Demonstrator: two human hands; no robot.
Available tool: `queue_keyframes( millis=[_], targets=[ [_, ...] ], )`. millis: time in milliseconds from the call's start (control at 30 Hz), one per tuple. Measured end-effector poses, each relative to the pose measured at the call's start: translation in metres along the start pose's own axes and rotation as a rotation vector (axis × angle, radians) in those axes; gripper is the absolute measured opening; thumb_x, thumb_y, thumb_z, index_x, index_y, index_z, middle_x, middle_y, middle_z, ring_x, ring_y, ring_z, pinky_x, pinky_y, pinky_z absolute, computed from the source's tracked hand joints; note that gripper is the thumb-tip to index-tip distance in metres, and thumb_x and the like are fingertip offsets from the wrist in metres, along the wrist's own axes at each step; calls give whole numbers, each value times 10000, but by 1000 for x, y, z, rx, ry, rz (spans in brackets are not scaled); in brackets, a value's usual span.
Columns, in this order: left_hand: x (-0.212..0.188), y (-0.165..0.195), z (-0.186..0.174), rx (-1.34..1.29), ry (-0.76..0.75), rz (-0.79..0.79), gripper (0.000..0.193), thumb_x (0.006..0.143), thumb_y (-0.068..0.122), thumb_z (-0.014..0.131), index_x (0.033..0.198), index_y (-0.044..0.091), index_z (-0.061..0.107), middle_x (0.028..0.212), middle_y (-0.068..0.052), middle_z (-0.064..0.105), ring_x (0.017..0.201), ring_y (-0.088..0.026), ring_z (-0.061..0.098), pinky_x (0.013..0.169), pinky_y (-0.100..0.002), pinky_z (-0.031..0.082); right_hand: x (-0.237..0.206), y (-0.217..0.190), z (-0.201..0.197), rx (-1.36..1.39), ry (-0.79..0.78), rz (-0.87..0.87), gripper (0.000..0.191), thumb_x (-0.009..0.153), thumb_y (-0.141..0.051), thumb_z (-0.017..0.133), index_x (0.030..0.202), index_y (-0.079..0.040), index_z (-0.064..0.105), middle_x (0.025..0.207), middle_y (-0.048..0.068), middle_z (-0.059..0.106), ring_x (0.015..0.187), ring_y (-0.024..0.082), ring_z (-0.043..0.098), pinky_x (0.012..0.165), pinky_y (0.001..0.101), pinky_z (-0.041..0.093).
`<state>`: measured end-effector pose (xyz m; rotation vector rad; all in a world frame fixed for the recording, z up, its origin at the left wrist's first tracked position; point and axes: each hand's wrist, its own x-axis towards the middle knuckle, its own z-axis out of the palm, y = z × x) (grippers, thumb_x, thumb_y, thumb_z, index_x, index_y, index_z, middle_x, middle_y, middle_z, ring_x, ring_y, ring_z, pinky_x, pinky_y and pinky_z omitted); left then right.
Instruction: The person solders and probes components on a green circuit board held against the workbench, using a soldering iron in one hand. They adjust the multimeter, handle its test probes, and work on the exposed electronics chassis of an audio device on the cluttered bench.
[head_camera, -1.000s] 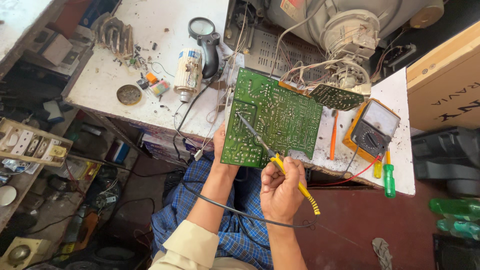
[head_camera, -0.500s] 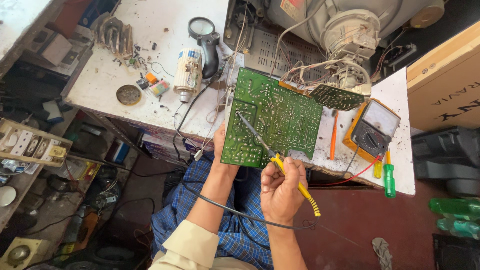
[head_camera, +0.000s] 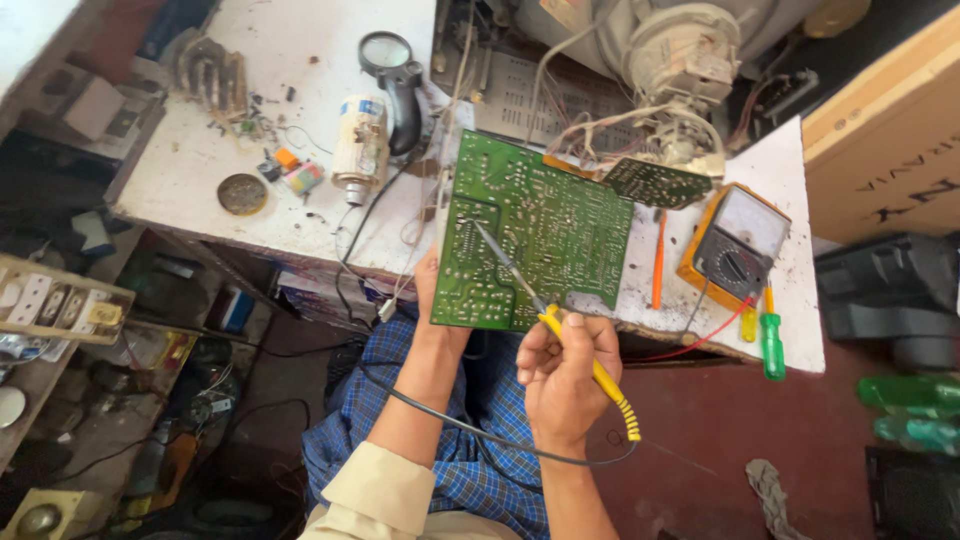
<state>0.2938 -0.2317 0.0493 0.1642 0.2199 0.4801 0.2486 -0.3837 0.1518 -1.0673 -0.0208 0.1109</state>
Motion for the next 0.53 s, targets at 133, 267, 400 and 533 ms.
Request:
queue_keyframes(
  millis=[133,267,400,533],
  targets=[
    [-6,1,-1,100,101,62,255,1053,146,511,1117,-23,691,928,-112,720,777,-204,712,672,-331,605,9,-8,-57,239,117,77,203,1009,-236,541,871,-89,525,626,114,609,432,151,489,357,237,391],
    [-11,2,-13,140,56,59,259,1031,135,500,1103,-25,690,1012,-143,729,864,-234,720,772,-355,614,26,-15,-160,746,63,232,330,1050,-262,554,837,-9,546,694,93,591,543,133,513,428,209,440],
    [-12,6,-12,80,-21,55,282,1011,139,464,1093,-22,680,1072,-158,725,924,-255,722,841,-369,618,34,4,-221,918,55,207,311,1061,-229,551,853,2,555,751,79,574,619,128,532,460,183,474],
    [-13,6,4,148,-26,108,275,1033,142,477,1107,-28,681,1088,-156,721,938,-259,714,850,-374,609,35,18,-236,862,159,172,290,1038,-224,582,862,5,556,761,87,577,616,127,535,474,187,487]
  ],
)
